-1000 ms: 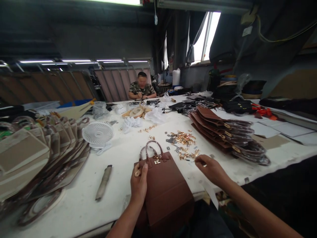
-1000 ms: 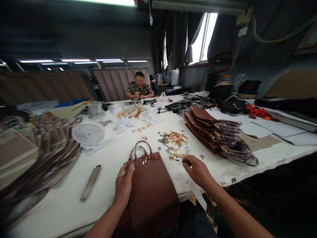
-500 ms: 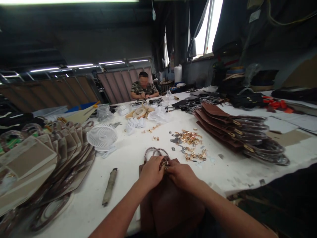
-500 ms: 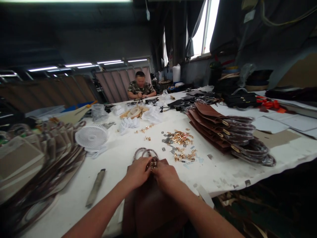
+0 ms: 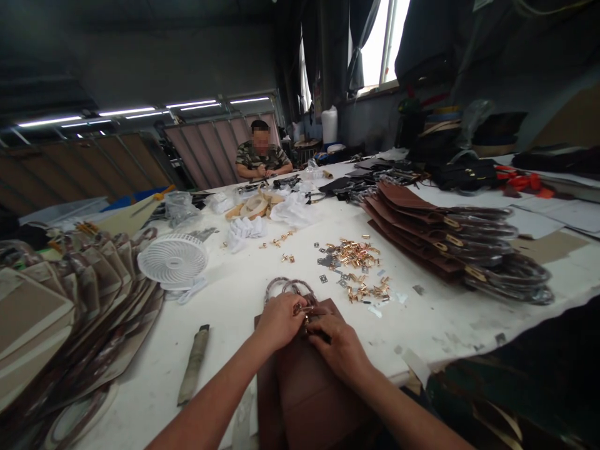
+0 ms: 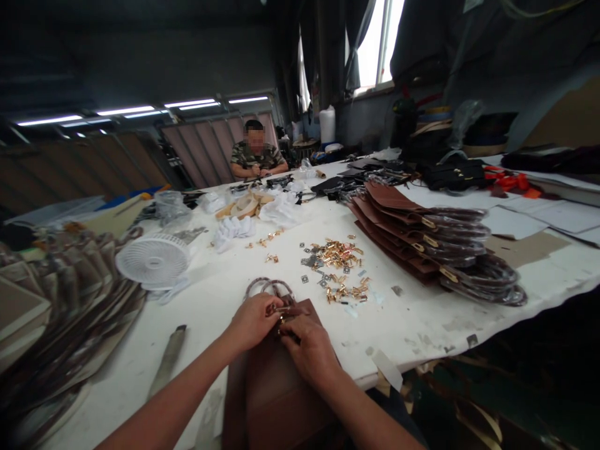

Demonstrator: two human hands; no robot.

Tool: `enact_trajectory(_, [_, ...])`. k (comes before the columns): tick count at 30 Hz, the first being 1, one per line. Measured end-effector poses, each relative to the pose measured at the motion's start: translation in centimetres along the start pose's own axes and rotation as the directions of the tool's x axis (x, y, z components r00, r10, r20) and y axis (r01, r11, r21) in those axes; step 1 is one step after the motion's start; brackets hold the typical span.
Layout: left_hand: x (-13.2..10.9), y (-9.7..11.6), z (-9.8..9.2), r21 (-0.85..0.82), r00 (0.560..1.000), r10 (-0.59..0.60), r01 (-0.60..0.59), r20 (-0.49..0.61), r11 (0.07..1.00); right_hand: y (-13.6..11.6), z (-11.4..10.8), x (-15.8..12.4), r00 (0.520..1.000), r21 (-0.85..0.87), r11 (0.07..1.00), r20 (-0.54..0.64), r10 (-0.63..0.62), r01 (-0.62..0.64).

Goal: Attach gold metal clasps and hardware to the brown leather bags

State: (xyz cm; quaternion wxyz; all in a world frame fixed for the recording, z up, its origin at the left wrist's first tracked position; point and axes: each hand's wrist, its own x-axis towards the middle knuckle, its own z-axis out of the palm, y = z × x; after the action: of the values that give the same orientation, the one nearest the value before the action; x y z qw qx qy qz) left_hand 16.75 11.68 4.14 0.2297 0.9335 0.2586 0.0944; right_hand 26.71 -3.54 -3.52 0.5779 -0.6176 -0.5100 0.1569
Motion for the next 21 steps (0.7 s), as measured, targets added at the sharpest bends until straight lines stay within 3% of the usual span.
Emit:
enact_trajectory(6, [2.2, 2.7, -0.3, -0.365, 0.997, -0.044, 0.066, 0.068, 0.929, -1.4, -0.7, 0.5, 0.997, 0.096, 0.995, -0.070, 0.032, -0.025])
enact_trajectory(11, [3.3, 5.1, 1.4, -0.580, 0.990, 0.003, 0.081, 0.142, 0.810, -1.1, -0.8, 0.8, 0.963, 0.174, 0.974, -0.201, 0.181, -0.147])
enact_trajectory(13, [3.3, 5.1, 2.1, -0.628, 0.995, 0.024, 0.040, 0.094, 0.777, -0.4, -0.7, 1.0, 0.936, 0.227, 0.954, -0.249, 0.249, -0.194])
enact_trajectory(15, [2.7, 4.3, 2.7, -0.509, 1.000, 0.003, -0.011, -0.015, 0.861, 0.3, -0.7, 1.2, 0.906, 0.301, 0.928, -0.291, 0.308, -0.219])
enact_trajectory(17, [1.7, 3.2, 3.0, -0.268, 0.994, -0.022, -0.007, -0.105, 0.963, 1.0, -0.7, 1.3, 0.880, 0.385, 0.892, -0.304, 0.364, -0.235])
enact_trajectory(21, [-0.4, 1.8, 3.2, 0.003, 0.995, -0.010, 0.011, -0.094, 1.000, 1.9, -0.8, 1.3, 0.861, 0.436, 0.866, -0.311, 0.402, -0.247])
